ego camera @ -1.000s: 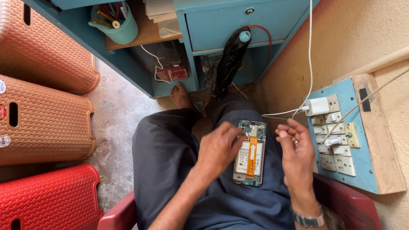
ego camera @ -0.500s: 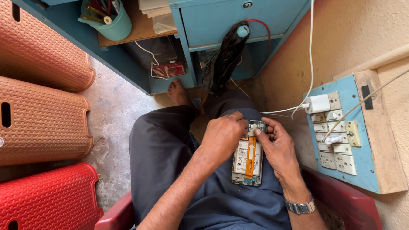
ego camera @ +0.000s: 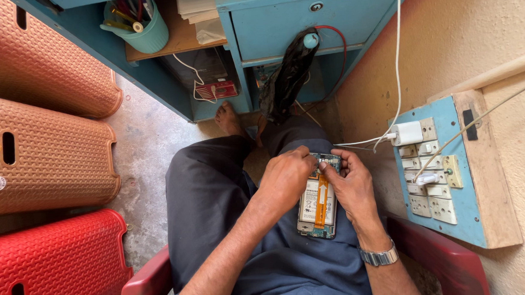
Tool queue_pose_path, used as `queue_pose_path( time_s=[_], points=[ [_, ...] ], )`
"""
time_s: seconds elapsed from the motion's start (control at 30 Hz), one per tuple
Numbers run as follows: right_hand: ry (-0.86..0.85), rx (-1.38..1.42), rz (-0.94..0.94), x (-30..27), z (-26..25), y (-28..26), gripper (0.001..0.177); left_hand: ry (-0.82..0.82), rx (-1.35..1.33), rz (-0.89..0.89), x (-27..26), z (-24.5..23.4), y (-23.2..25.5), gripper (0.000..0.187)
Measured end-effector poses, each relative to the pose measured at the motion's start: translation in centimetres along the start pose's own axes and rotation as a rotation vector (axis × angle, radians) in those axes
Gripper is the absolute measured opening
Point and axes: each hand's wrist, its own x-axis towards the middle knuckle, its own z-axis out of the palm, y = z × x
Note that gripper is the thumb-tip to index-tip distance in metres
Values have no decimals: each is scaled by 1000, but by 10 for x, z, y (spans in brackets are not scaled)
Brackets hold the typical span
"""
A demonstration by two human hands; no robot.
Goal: The person handles internal components of a disassembled smartphone, connecting and disconnecting ribbon cables by hand, and picks up intact smartphones from the desk.
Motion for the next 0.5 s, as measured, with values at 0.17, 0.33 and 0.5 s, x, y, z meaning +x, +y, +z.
queue_pose_path(
  time_s=[0.17,0.33,0.5],
  points=[
    [-27,61,-18,4,-4,6,41,20,-5,-5,-2,0,1,12],
    [-42,68,-1,3,-8,4,40,6,11,-14,-1,0,2,11],
    [-9,32,-4,2,-1,3,40,33,25,9,-3,2,1,12]
  ],
)
